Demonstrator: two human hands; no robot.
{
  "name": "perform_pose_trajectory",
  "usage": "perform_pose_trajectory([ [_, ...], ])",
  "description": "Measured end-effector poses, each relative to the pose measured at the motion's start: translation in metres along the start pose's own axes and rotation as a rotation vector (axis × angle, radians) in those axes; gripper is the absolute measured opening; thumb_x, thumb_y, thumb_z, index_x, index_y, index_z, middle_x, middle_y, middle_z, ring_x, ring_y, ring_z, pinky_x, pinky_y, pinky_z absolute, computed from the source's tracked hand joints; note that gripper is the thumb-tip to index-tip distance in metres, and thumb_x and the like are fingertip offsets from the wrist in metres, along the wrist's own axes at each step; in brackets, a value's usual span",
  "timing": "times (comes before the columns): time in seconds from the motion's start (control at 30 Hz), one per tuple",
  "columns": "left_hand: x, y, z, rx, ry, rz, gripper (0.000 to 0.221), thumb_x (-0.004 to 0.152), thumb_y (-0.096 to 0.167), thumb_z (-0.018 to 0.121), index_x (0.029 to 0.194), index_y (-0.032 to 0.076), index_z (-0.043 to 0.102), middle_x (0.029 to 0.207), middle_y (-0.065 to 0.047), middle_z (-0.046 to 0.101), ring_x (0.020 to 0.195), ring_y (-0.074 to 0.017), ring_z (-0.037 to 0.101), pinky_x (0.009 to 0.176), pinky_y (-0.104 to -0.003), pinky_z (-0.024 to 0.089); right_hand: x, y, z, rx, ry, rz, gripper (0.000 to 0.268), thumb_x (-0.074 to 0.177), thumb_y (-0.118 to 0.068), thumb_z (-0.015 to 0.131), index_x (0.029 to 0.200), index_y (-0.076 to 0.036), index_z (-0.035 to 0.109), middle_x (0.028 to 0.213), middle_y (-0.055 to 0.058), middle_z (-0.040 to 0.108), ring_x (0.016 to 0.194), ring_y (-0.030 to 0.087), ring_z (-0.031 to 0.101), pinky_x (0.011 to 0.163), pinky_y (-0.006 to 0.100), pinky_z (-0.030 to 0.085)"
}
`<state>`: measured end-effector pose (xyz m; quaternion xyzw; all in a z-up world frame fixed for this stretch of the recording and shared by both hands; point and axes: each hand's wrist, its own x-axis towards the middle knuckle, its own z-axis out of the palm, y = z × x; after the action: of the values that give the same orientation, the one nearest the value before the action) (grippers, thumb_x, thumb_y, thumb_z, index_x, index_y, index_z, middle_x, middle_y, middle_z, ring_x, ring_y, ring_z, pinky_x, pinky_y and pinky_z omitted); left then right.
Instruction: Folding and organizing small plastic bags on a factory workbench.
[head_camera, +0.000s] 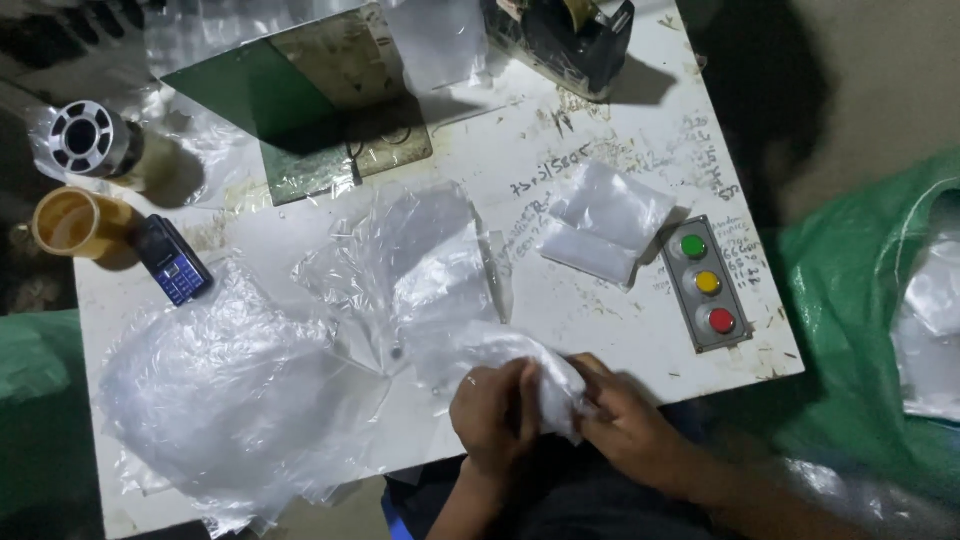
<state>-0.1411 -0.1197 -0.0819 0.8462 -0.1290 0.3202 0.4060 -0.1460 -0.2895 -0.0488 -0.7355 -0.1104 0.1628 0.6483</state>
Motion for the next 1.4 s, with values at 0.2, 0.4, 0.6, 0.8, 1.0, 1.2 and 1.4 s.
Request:
perform_pose_trajectory([
  [0.2, 0.023, 0.055, 0.001, -0.036, -0.117, 0.253, 0.017, 0.102, 0.016, 0.069, 0.098, 0.000, 0.073, 0.061, -0.003, 0.044, 0.051, -0.0185, 0.039, 0.050, -0.036, 0.034, -0.042, 0.087, -0.034, -0.076, -0.012, 0.629, 0.016, 0.085, -0.013, 0.069, 0.100, -0.012, 0.064, 0.091, 0.007, 0.074, 0.087, 0.017, 0.072, 0.084, 0.033, 0.059],
  [0.4, 0.015, 0.023, 0.030, -0.082, 0.018, 0.129, 0.009, 0.093, 0.013, 0.073, 0.090, 0.005, 0.076, 0.056, -0.005, 0.049, 0.045, -0.0252, 0.052, 0.047, -0.036, 0.047, -0.011, -0.011, -0.035, 0.665, -0.111, 0.258, 0.014, 0.105, -0.010, 0.049, 0.093, -0.006, 0.055, 0.070, 0.024, 0.076, 0.040, 0.019, 0.064, 0.026, 0.026, 0.047],
  [0.6, -0.002, 0.056, 0.037, -0.238, -0.091, 0.276, 0.018, 0.103, 0.012, 0.062, 0.096, 0.005, 0.077, 0.059, -0.006, 0.048, 0.048, -0.0240, 0.052, 0.051, -0.033, 0.050, -0.030, 0.050, -0.074, -0.025, -0.216, 0.069, 0.059, 0.093, -0.055, 0.068, 0.111, 0.001, 0.073, 0.105, 0.017, 0.080, 0.099, 0.022, 0.071, 0.087, 0.044, 0.062],
  [0.8, 0.014, 0.023, 0.040, 0.217, -0.217, 0.069, 0.021, 0.106, 0.029, 0.060, 0.106, 0.010, 0.070, 0.109, -0.013, 0.067, 0.103, -0.0351, 0.064, 0.088, -0.043, 0.050, 0.010, 0.027, -0.095, 0.229, 0.309, 0.265, 0.032, 0.093, 0.001, 0.060, 0.125, 0.004, 0.057, 0.088, 0.019, 0.071, 0.046, 0.023, 0.070, 0.028, 0.023, 0.052],
  [1.0, 0.000, 0.011, 0.045, 0.255, -0.302, -0.012, 0.020, 0.101, 0.025, 0.068, 0.116, 0.011, 0.073, 0.119, -0.011, 0.072, 0.113, -0.0326, 0.066, 0.096, -0.045, 0.048, 0.008, 0.064, -0.090, 0.115, 0.527, 0.143, 0.058, 0.076, 0.005, 0.084, 0.126, 0.006, 0.056, 0.078, 0.015, 0.060, 0.052, 0.021, 0.065, 0.041, 0.028, 0.059],
  [1.2, -0.007, 0.005, 0.048, 0.304, -0.559, 0.098, 0.048, 0.112, 0.027, 0.044, 0.154, 0.006, 0.048, 0.164, -0.012, 0.042, 0.154, -0.0272, 0.033, 0.128, -0.048, 0.021, 0.034, 0.026, -0.048, -0.184, 0.375, 0.086, 0.021, 0.096, -0.010, 0.070, 0.111, 0.004, 0.067, 0.051, 0.009, 0.062, 0.038, 0.016, 0.062, 0.037, 0.025, 0.051],
  [1.4, 0.007, -0.013, 0.047, 0.323, -0.425, 0.159, 0.030, 0.104, 0.023, 0.065, 0.133, 0.017, 0.070, 0.139, -0.005, 0.066, 0.125, -0.0283, 0.062, 0.099, -0.040, 0.052, 0.050, 0.022, -0.066, -0.730, 0.048, -0.028, 0.009, 0.092, -0.005, 0.066, 0.085, -0.002, 0.061, 0.082, 0.015, 0.062, 0.089, 0.042, 0.067, 0.065, 0.051, 0.056],
])
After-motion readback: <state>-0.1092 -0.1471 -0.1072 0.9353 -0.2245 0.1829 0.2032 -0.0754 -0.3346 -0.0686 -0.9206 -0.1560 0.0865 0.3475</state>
